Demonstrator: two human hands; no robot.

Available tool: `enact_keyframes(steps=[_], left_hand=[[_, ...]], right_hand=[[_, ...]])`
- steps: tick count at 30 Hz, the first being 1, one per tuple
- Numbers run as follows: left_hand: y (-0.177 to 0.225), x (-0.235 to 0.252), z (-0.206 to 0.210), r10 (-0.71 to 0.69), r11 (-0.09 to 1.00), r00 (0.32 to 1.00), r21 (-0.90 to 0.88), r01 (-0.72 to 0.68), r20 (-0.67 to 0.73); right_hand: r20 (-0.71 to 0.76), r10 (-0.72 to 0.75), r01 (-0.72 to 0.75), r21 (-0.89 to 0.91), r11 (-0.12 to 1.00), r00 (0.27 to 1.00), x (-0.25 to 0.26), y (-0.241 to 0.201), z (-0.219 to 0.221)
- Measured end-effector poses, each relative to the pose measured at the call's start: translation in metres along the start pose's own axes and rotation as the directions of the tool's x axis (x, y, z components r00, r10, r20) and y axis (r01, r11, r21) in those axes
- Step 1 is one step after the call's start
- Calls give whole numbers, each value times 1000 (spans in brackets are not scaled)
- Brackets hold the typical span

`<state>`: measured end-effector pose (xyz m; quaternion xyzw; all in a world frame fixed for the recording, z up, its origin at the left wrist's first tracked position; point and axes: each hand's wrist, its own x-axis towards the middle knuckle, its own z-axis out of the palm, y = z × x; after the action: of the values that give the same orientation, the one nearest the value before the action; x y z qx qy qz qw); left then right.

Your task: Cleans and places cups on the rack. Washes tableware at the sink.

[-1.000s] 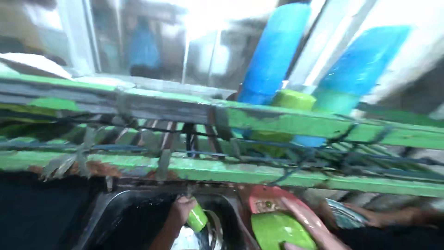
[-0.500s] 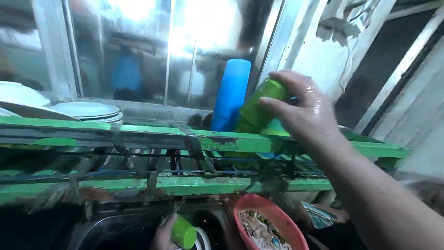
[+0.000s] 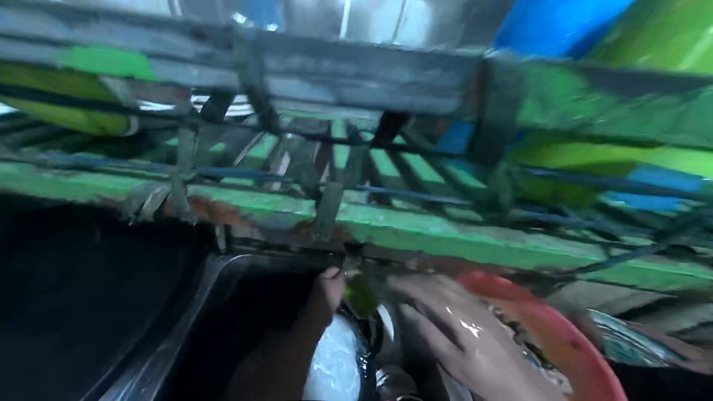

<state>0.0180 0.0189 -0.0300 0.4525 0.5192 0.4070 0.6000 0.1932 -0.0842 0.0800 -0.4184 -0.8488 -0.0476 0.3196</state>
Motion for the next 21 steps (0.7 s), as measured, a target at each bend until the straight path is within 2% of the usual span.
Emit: enact_keyframes(steps=[1, 2, 4, 5, 6, 7, 8, 9, 10, 11, 13, 14, 15, 17, 18, 19, 20, 21], left_hand=[[6, -8, 8, -23, 997, 1000, -71, 23, 13], [10, -15, 14, 3, 994, 1000, -113, 0, 27], [7, -18, 19, 92, 983, 996, -160, -88, 21], [3, -16, 18, 100, 981, 995, -169, -98, 4], [-3, -12, 16, 90, 979, 996, -180, -92, -21], [-10, -9, 12, 73, 977, 997, -198, -78, -33], [-16, -6, 8, 63, 972, 997, -224, -70, -36], [-22, -4, 3, 63, 968, 998, -241, -68, -26], [-28, -3, -5, 65, 968, 998, -241, -66, -10], [-35, -2, -17, 68, 975, 998, -214, -65, 7], [-53, 7, -48, 52, 997, 998, -64, -51, 26], [-65, 14, -67, 19, 997, 1000, 71, -21, 17], [-79, 21, -84, -32, 969, 999, 245, 30, 6], [-103, 22, -113, -220, 813, 976, 553, 180, 6], [-113, 18, -120, -309, 726, 951, 642, 248, -19], [-120, 12, -123, -379, 667, 924, 678, 310, -49], [-127, 5, -123, -415, 628, 905, 691, 357, -89], [-134, 0, -121, -424, 612, 896, 688, 391, -133]], right_hand=[[28, 122, -124, 80, 989, 992, -6, 6, 28], [12, 186, -186, 115, 976, 983, -10, 8, 49], [-85, 229, -216, 140, 966, 970, -14, 13, 81], [-86, 296, -279, 169, 945, 951, -17, 15, 93], [0, 425, -411, 251, 876, 905, -21, 16, 103], [183, 576, -596, 400, 697, 797, -23, 17, 109], [390, 658, -738, 543, 401, 644, -23, 20, 117], [539, 650, -763, 639, 98, 535, -24, 25, 129], [651, 580, -723, 675, -146, 490, -25, 31, 143], [717, 514, -706, 656, -267, 472, -24, 36, 155], [767, 488, -746, 595, -299, 416, -15, 41, 172], [782, 500, -762, 565, -317, 372, -4, 41, 175], [792, 525, -765, 537, -355, 312, 12, 38, 175], [774, 592, -726, 538, -428, 225, 47, 30, 171], [747, 630, -699, 567, -436, 212, 62, 27, 169], [719, 654, -679, 603, -419, 235, 73, 27, 167], [683, 678, -694, 628, -353, 273, 81, 29, 167], [644, 691, -739, 630, -238, 327, 85, 33, 168]])
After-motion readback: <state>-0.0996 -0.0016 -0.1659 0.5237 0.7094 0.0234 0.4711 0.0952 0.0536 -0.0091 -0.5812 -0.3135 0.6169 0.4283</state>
